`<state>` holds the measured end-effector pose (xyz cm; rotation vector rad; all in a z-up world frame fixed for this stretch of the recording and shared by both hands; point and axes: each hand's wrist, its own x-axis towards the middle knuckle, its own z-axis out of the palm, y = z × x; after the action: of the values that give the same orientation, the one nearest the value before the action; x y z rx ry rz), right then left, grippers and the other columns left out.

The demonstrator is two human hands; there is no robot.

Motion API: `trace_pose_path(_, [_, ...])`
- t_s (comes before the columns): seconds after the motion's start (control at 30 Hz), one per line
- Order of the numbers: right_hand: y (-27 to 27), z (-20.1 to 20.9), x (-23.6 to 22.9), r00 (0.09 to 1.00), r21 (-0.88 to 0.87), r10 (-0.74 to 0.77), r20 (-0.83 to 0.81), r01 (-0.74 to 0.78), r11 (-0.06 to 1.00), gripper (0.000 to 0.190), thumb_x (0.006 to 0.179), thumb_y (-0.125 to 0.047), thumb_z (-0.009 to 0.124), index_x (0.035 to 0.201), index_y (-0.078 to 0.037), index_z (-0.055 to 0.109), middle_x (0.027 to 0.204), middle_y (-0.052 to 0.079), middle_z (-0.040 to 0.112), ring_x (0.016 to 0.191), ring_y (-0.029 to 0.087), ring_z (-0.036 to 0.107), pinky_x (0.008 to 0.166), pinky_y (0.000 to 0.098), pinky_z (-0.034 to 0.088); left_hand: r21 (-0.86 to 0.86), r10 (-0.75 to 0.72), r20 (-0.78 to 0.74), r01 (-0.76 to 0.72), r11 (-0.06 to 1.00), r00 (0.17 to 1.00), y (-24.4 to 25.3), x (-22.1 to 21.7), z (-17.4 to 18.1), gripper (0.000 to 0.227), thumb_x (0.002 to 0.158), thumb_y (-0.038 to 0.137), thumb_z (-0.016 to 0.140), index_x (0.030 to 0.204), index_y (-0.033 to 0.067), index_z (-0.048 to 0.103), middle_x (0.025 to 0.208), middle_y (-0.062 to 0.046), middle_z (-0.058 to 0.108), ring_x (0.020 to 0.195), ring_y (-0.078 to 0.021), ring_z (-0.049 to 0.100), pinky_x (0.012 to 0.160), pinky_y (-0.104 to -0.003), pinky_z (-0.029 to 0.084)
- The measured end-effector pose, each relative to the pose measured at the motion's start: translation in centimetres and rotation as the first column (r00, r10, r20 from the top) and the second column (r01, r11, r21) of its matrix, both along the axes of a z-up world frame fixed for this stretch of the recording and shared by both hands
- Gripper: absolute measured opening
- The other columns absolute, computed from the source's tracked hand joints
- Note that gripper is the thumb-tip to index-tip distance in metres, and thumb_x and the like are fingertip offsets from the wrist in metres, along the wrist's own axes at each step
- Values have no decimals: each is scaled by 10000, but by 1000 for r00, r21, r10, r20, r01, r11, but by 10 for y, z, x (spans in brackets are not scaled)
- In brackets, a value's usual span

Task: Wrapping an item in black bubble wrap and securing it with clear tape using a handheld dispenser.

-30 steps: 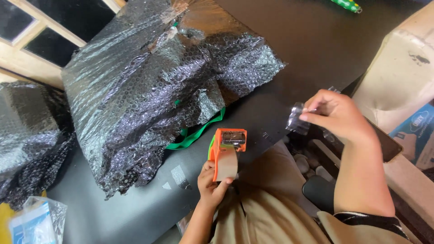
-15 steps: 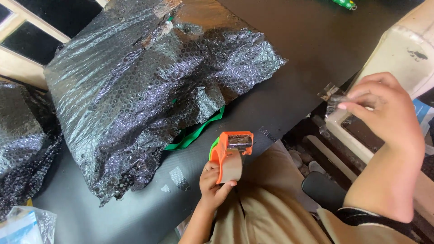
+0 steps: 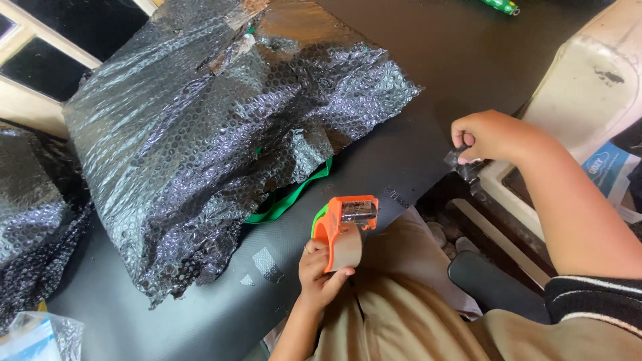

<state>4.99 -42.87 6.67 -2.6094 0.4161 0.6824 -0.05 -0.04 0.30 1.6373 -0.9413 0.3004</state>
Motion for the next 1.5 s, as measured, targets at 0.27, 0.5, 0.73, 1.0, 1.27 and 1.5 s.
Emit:
trace_pose_path(0.27, [2, -17, -2, 1000, -72, 5, 14, -4, 997, 339, 852, -206, 825, 1133, -212, 637, 1031, -1, 681, 889, 223, 640, 698, 390, 471, 3, -2, -7, 2, 1000, 1000, 1, -1, -5, 384, 929, 323, 729, 680, 117, 522, 655, 21, 570, 704, -193, 451, 737, -314, 368])
trace_pose_path(0.5, [26, 51, -32, 986, -172, -54, 161, 82, 982, 339, 914, -297, 757, 1205, -171, 637, 1059, 40, 764, 947, 283, 708, 722, 437, 534, -4, 2, 1, -2, 1000, 1000, -1, -1, -3, 402, 939, 320, 714, 669, 127, 488, 629, 28, 527, 689, -188, 434, 737, -306, 356])
trace_pose_path(0.73, [18, 24, -51, 843, -258, 1, 538, 164, 952, 384, 905, -479, 806, 1058, -182, 617, 957, -6, 666, 971, 224, 618, 645, 413, 490, -1, 11, -7, -11, 1000, 1000, 1, -1, -7, 398, 929, 327, 728, 684, 116, 496, 646, 22, 538, 701, -195, 436, 727, -315, 360])
trace_pose_path(1.0, [11, 8, -52, 763, -109, -123, 635, 245, 963, 514, 838, -387, 908, 1057, -37, 602, 1027, 120, 617, 940, 288, 582, 702, 420, 457, 5, 34, -4, -34, 999, 999, 1, -3, -7, 462, 932, 370, 723, 656, 116, 452, 627, 24, 477, 698, -194, 421, 712, -310, 347])
trace_pose_path(1.27, [92, 55, -100, 347, 249, -260, 901, 77, 965, 326, 962, -146, 911, 1060, -61, 611, 967, 74, 615, 911, 208, 595, 882, 355, 466, 41, 46, 1, -46, 998, 999, -4, -6, 2, 410, 942, 342, 715, 687, 115, 489, 651, 32, 509, 707, -189, 431, 740, -312, 352])
trace_pose_path(1.5, [160, 45, -79, 453, 218, -103, 885, -209, 953, 444, 705, -381, 956, 998, -170, 697, 836, -6, 645, 795, 190, 597, 758, 324, 466, 182, 41, -29, -35, 983, 999, -3, -15, 10, 337, 960, 306, 719, 795, 100, 511, 747, 19, 538, 763, -217, 459, 776, -334, 350])
